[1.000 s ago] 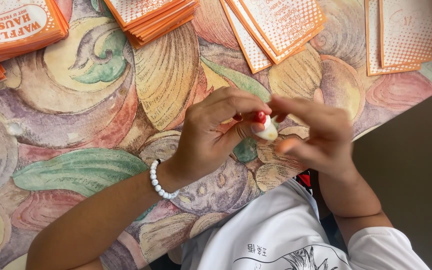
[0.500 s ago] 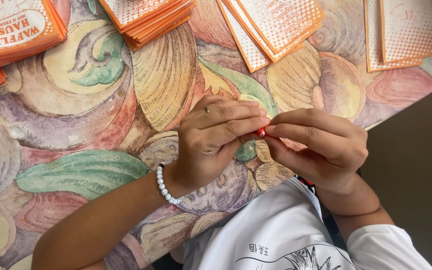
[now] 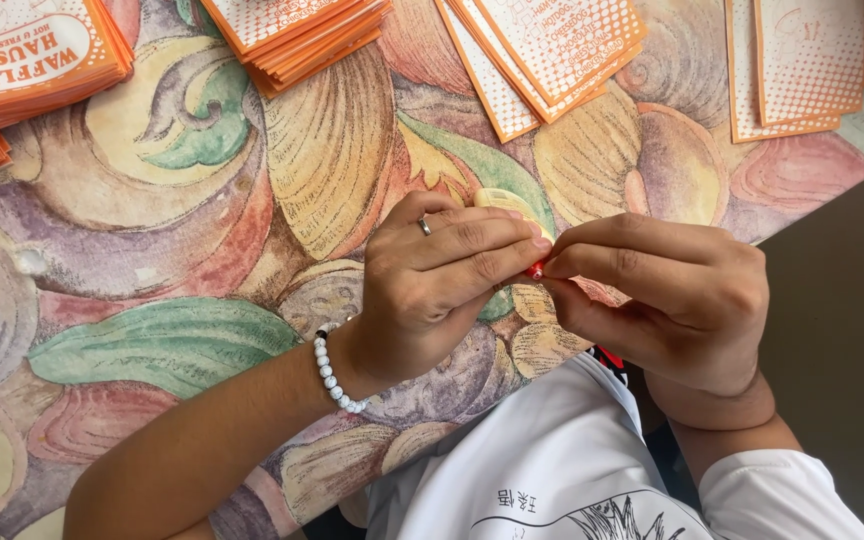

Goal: Folding and applying glue to paper bags to assemble them at a workstation.

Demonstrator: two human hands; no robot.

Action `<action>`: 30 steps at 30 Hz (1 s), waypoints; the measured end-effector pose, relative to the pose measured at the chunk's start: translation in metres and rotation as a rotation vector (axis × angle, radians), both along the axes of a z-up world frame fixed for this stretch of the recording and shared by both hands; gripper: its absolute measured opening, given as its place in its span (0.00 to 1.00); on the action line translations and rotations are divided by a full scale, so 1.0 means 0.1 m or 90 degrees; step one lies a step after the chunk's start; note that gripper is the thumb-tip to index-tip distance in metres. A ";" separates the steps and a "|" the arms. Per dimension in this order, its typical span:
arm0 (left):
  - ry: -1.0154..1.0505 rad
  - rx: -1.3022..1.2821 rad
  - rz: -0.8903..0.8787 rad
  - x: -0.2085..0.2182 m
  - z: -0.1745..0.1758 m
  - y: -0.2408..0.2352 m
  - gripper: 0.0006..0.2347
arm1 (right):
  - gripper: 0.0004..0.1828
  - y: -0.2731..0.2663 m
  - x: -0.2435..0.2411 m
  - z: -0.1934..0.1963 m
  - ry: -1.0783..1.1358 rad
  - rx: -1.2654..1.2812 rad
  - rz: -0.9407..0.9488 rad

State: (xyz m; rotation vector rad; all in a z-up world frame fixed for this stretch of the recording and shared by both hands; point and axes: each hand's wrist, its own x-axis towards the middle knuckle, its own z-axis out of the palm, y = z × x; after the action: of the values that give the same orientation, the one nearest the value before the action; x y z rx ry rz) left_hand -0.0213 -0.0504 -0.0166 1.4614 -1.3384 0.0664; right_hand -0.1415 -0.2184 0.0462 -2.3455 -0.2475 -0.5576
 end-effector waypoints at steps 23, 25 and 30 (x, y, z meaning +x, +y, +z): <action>-0.037 -0.021 0.048 0.01 0.01 -0.10 0.06 | 0.05 0.03 0.03 -0.23 -0.009 -0.019 -0.091; -0.037 -0.026 0.059 0.00 0.00 -0.11 0.06 | 0.06 0.04 0.04 -0.25 -0.009 -0.012 -0.099; -0.040 -0.023 0.080 -0.01 0.03 -0.12 0.04 | 0.09 0.05 0.06 -0.23 0.018 0.075 -0.091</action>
State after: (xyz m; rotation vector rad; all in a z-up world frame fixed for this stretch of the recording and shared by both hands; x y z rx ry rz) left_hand -0.0221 -0.0628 -0.0133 1.5225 -1.2885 0.2179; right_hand -0.1359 -0.2135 0.0234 -2.2656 -0.0329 -0.5917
